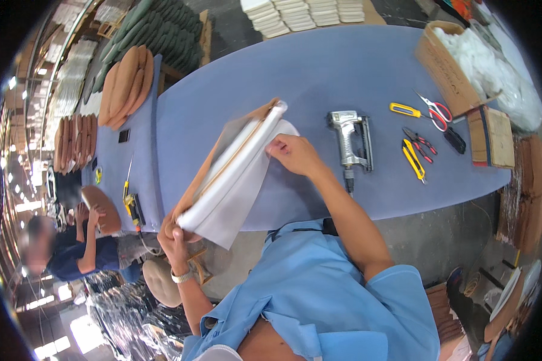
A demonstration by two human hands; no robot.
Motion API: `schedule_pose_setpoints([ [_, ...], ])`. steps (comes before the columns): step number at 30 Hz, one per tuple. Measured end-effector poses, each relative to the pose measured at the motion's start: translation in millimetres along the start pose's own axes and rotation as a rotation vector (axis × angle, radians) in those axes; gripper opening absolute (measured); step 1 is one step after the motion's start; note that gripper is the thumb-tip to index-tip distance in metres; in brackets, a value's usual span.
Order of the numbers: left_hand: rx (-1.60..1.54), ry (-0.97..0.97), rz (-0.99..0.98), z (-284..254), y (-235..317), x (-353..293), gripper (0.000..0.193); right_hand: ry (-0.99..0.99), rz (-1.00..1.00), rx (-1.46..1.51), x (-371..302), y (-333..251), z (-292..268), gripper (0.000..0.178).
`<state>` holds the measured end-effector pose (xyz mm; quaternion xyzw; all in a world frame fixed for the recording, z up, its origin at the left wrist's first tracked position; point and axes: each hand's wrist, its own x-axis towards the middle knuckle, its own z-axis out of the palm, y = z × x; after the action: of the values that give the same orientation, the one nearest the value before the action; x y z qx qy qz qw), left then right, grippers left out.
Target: The person wraps fabric around cushion foam, folds and tucks the edges, and secures the fabric using a staple gun. They repeat this process for multiple cushions, trimming excess fabric with a utility knife and stacking finished cushions on a nearby pallet.
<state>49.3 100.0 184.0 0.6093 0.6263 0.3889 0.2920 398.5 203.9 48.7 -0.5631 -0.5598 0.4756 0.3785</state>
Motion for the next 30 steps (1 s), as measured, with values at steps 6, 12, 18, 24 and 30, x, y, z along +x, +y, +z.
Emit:
schedule_pose_setpoints([
  [6, -0.107, -0.056, -0.192, 1.4, -44.8, -56.7, 0.108, 0.116, 0.529, 0.497, -0.1, 60.7, 20.5, 0.067],
  [12, -0.291, -0.092, -0.160, 21.1, -62.8, -102.5, 0.099, 0.077, 0.558, 1.072, -21.8, 37.8, 62.2, 0.077],
  [18, -0.186, -0.162, -0.211, 34.8, -71.2, -125.8, 0.077, 0.091, 0.397, 1.228, 1.1, -4.5, 61.0, 0.061],
  [24, -0.542, -0.161, -0.246, 108.7, -68.9, -107.2, 0.076, -0.282, 0.083, 0.973, 35.8, -111.8, 58.4, 0.055],
  [30, -0.129, 0.312, 0.106, 129.9, -2.1, -21.6, 0.100, -0.077, -0.138, 0.967, 19.5, -124.2, 15.7, 0.038],
])
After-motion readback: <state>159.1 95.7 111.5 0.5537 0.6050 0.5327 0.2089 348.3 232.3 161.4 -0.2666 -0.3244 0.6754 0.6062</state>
